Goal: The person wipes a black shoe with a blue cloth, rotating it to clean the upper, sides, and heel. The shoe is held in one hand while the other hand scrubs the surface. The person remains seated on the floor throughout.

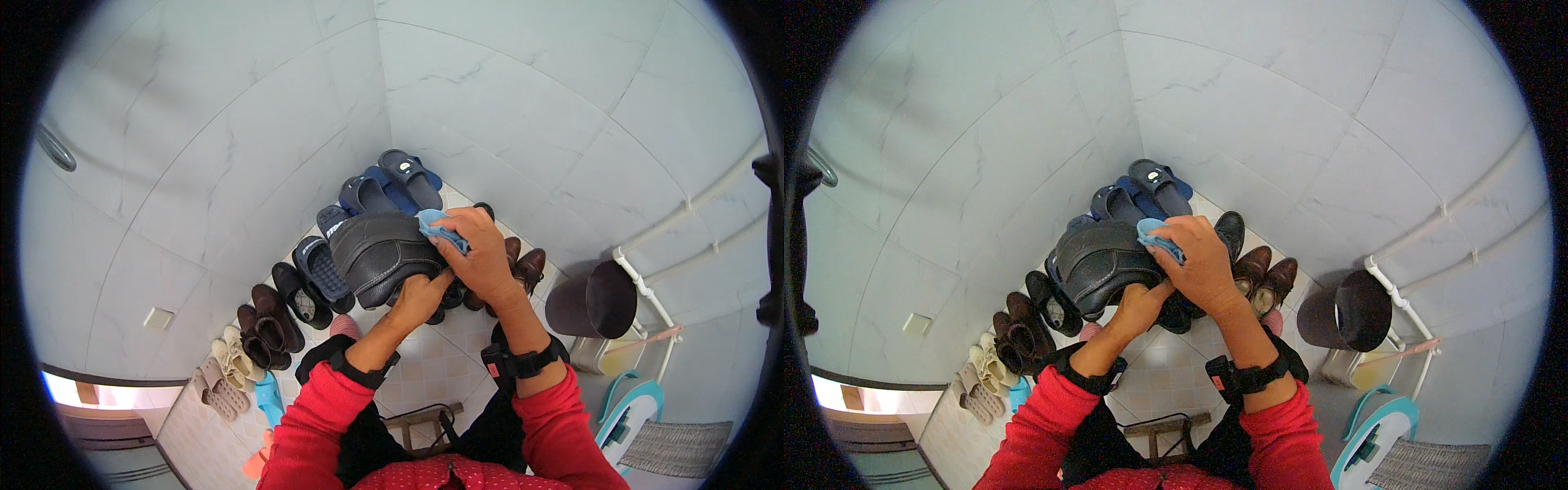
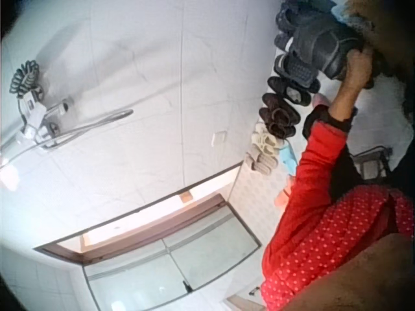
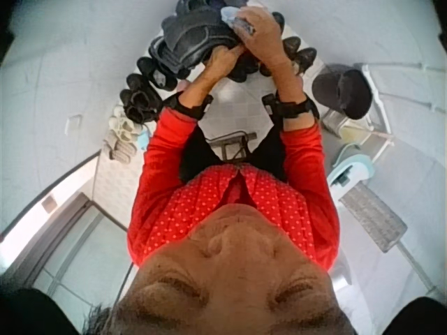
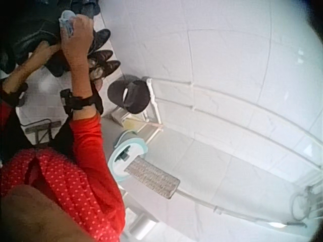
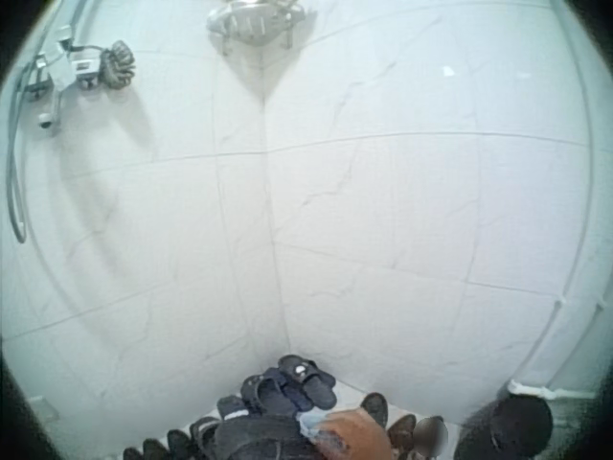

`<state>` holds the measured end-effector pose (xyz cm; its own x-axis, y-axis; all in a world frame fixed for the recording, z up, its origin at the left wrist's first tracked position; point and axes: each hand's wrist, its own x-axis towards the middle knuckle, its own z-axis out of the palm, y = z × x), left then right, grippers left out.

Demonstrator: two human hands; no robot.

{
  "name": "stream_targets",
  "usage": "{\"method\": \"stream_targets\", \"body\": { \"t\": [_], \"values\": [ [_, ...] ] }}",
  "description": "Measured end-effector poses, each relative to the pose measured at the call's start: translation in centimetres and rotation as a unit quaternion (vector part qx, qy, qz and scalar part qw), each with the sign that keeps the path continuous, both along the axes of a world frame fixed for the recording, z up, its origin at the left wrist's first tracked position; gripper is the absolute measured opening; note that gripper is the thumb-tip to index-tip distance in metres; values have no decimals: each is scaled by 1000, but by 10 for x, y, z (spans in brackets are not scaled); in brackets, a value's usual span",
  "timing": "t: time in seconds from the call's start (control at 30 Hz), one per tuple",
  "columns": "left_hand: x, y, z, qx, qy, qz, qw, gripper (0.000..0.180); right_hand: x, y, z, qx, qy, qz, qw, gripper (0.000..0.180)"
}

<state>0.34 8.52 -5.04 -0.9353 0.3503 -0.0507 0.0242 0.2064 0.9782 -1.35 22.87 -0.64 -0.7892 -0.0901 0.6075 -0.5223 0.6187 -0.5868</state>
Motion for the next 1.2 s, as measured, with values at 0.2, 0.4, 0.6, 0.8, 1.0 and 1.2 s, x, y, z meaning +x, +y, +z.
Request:
{"method": "stream_targets", "body": {
  "t": [0.2, 0.4, 0.6, 0.8, 1.0, 1.2],
  "values": [
    [-4, -2, 9, 49, -82, 55, 994, 33, 1, 12, -5, 46, -10, -102, 994, 21],
    [-9, -6, 9, 77, -79, 78, 991, 34, -2, 15, -3, -35, -7, -182, 983, 20],
    [-6, -4, 2, -2, -21, 58, 998, 37, 2, -6, -6, 8, 27, -14, 1000, 22],
    [-7, -5, 8, 97, -85, 105, 986, 33, -1, 15, -11, 35, -59, -126, 990, 18],
    [-8, -8, 19, 158, -41, 134, 978, 34, -1, 37, -5, 56, -54, -247, 966, 20],
    [-7, -10, 11, 55, -116, 88, 988, 34, -1, 4, -4, -17, 30, -86, 996, 23]
  ]
}}
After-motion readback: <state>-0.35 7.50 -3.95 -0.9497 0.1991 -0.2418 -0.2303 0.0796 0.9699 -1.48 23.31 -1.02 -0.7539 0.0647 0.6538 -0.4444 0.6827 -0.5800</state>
